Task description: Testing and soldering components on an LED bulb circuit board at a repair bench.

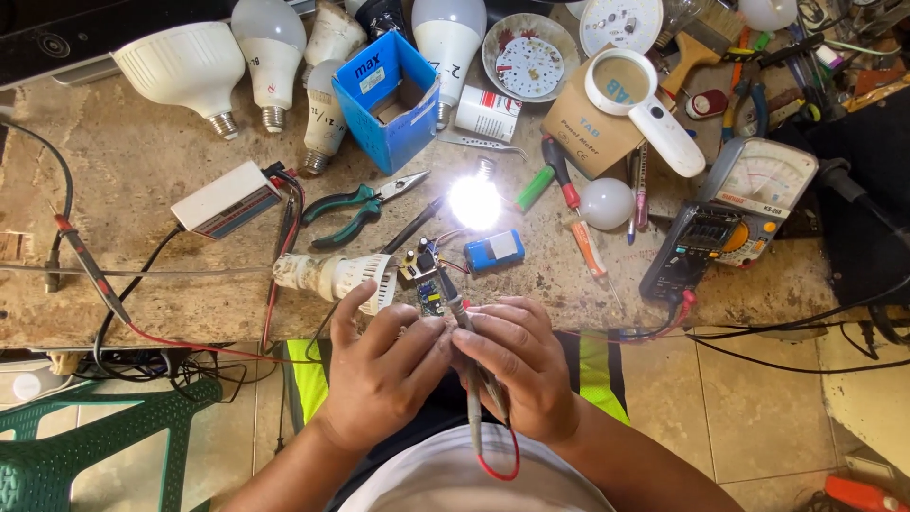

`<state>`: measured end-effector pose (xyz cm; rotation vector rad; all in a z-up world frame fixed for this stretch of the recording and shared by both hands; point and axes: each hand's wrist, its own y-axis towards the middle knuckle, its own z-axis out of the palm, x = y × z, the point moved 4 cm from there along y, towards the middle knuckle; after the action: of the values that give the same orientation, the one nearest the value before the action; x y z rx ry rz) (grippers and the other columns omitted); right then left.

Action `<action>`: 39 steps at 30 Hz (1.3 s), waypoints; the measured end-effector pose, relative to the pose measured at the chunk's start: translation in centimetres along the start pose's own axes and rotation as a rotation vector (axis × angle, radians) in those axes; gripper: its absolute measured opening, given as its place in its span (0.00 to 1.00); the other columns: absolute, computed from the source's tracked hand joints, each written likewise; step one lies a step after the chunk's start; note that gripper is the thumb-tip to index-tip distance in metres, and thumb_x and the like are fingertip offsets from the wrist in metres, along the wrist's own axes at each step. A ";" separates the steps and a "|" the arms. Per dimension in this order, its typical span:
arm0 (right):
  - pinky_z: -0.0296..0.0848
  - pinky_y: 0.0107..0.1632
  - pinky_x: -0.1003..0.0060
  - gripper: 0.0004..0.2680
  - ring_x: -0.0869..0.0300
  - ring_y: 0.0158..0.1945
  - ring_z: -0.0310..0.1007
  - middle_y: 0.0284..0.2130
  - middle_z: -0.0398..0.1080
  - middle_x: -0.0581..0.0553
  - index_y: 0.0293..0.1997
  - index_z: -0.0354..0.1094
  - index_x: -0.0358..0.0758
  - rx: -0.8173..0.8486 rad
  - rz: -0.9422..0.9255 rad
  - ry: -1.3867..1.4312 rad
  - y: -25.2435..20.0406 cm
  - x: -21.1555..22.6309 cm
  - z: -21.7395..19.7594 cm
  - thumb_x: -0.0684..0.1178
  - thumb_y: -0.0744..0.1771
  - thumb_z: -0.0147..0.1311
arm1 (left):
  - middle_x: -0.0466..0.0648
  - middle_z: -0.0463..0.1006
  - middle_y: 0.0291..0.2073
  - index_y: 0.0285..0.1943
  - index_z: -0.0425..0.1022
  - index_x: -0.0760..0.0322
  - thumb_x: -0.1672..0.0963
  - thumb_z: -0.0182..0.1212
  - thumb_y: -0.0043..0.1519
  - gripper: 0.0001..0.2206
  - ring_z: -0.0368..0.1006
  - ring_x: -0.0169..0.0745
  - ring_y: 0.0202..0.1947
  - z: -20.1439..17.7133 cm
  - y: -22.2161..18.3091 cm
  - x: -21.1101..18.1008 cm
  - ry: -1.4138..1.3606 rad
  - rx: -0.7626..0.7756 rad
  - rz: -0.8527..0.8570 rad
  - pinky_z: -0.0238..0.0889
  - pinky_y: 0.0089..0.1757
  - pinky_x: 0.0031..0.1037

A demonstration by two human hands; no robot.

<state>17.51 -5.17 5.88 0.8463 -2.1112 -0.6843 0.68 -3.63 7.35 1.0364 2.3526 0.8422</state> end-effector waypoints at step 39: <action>0.66 0.64 0.51 0.04 0.54 0.41 0.82 0.36 0.80 0.50 0.42 0.75 0.42 -0.152 0.320 -0.136 0.4 -5.7 2.6 0.45 0.67 0.65 | 0.39 0.83 0.31 0.40 0.81 0.53 0.53 0.66 0.65 0.04 0.75 0.46 0.40 6.1 -0.8 6.9 -0.044 -0.067 -0.414 0.56 0.54 0.53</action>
<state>18.14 -0.22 2.13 0.3762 -2.2153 -0.7352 -0.44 3.34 1.45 0.5058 2.3623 0.7219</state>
